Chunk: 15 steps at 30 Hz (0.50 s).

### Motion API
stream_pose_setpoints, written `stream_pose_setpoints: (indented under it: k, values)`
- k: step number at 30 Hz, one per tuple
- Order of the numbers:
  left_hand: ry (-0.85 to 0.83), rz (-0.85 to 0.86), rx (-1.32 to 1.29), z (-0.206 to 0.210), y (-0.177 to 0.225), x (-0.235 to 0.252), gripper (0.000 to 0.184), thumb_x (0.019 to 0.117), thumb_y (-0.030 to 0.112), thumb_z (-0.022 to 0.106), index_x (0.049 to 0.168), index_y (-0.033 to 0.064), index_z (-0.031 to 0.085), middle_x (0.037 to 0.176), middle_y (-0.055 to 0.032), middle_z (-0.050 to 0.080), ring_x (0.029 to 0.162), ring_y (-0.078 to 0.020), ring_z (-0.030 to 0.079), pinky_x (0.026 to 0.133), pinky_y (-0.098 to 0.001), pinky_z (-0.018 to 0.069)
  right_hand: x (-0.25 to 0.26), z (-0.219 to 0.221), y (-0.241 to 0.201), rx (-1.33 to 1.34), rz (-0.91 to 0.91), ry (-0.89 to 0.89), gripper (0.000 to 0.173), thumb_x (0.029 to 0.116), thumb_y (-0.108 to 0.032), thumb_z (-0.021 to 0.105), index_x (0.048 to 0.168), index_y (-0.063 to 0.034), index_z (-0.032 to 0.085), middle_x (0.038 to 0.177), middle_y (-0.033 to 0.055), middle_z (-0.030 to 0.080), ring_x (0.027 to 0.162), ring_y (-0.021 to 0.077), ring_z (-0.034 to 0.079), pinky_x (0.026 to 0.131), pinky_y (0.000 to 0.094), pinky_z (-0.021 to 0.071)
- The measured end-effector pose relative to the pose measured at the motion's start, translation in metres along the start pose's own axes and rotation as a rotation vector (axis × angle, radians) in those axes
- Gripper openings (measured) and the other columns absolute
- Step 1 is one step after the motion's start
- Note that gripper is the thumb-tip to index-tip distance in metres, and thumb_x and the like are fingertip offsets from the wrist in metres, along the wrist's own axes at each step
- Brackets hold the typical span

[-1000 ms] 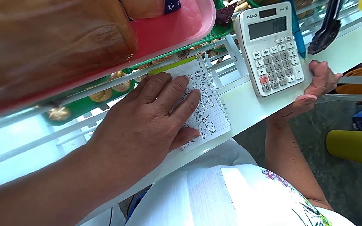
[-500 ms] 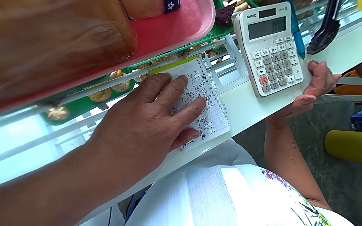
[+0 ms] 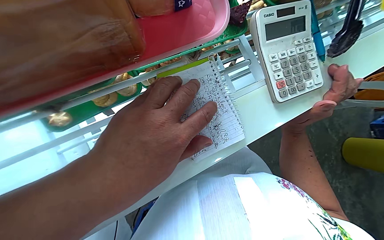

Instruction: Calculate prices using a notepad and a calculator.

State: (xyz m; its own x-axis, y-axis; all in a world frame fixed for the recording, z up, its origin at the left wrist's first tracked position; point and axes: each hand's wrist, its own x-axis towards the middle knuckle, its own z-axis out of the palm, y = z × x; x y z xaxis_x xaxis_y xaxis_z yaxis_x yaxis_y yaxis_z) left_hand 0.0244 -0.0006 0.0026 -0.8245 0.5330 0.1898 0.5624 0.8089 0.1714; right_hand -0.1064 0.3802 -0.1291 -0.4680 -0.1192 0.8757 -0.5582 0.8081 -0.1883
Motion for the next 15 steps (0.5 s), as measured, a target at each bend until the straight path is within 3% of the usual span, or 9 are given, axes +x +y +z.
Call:
stream_pose_setpoints:
  k: [5, 11, 15]
  values:
    - [0.011, -0.002, 0.003, 0.0, -0.001, 0.0, 0.055, 0.1045, 0.053, 0.041, 0.144, 0.0206, 0.06, 0.144, -0.0221, 0.054, 0.13, -0.043, 0.051, 0.087, -0.0513, 0.0479, 0.002, 0.001, -0.002, 0.002, -0.015, 0.011, 0.084, 0.1001, -0.072, 0.018, 0.149, -0.0105, 0.049, 0.148, 0.0116, 0.055, 0.147, 0.0259, 0.038, 0.126, 0.0519, 0.0094]
    - [0.01, -0.007, 0.002, 0.001, -0.001, 0.002, 0.057, 0.1041, 0.054, 0.041, 0.145, 0.0185, 0.058, 0.145, -0.0211, 0.053, 0.132, -0.0425, 0.05, 0.091, -0.0517, 0.0471, 0.007, -0.001, -0.007, -0.005, 0.007, -0.011, 0.085, 0.1, -0.072, 0.017, 0.147, -0.0091, 0.05, 0.147, 0.0132, 0.055, 0.147, 0.0278, 0.039, 0.125, 0.0521, 0.01]
    - [0.053, 0.01, -0.028, 0.007, -0.004, -0.001, 0.057, 0.1045, 0.054, 0.041, 0.146, 0.0188, 0.057, 0.146, -0.0206, 0.053, 0.134, -0.043, 0.048, 0.096, -0.0552, 0.0448, 0.01, -0.008, -0.023, 0.013, 0.036, -0.091, 0.08, 0.103, -0.066, 0.017, 0.15, -0.0099, 0.048, 0.154, 0.0102, 0.049, 0.153, 0.0238, 0.029, 0.127, 0.0528, 0.0048]
